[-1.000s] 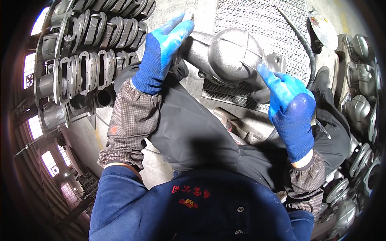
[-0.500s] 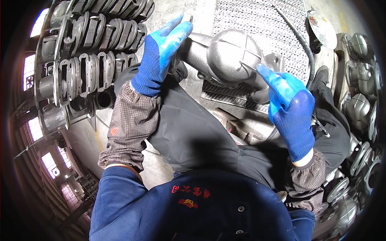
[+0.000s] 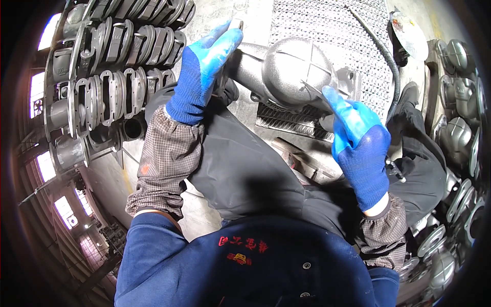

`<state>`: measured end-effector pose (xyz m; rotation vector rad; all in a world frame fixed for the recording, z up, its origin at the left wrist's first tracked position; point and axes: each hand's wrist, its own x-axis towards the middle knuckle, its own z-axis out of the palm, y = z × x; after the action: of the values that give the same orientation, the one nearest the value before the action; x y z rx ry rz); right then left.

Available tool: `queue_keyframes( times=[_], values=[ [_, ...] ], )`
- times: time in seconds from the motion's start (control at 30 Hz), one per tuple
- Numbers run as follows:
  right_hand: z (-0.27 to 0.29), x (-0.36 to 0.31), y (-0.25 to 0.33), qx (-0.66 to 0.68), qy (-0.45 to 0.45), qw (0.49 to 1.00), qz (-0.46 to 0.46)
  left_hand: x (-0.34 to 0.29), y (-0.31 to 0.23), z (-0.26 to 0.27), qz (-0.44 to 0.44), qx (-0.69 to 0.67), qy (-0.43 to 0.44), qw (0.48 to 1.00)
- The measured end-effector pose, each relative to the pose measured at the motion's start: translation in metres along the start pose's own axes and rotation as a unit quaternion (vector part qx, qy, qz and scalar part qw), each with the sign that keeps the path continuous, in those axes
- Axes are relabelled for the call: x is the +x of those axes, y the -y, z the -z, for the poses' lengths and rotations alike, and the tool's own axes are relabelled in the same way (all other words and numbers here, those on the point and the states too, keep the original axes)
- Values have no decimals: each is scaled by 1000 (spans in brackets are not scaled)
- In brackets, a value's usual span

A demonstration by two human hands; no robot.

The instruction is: The person scrapes the interior and exterior surfaces of a metal valve body with a tool, rotates the valve several times, and kemudian wipes the exterior with a piece of material.

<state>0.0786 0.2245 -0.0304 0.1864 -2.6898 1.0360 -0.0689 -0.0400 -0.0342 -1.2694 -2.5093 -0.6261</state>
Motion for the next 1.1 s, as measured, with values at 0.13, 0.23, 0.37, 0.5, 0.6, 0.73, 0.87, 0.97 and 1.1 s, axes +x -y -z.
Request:
queue_keyframes(
  times=[0.13, 0.23, 0.37, 0.5, 0.6, 0.73, 0.87, 0.97, 1.1],
  values=[
    [-11, -3, -7, 9, -38, 998, -51, 3, -2, 0, 14, -32, -12, 999],
    [-15, -5, -4, 50, -44, 993, -99, 5, -3, -2, 0, -26, -21, 999],
    [-24, -7, 2, 12, -50, 997, -65, 5, -1, -1, -14, -11, -23, 1000],
    [-24, -16, 16, 107, -34, 987, -114, 3, 0, 1, -23, -8, -22, 999],
    [-18, -16, 17, 269, -78, 929, -244, -1, -1, 3, -27, -11, -20, 999],
    [-6, -12, -17, 297, -249, 875, -290, 4, -6, 8, 5, -72, -9, 997],
    [-26, -36, -64, 363, -235, 796, -424, 5, -18, 15, 54, -147, 6, 988],
    [-57, -51, -59, 374, -231, 789, -429, 20, -32, 14, -12, -88, -24, 996],
    [-46, -42, -85, 367, -237, 776, -455, 46, -75, 24, 218, -271, 68, 935]
  ],
)
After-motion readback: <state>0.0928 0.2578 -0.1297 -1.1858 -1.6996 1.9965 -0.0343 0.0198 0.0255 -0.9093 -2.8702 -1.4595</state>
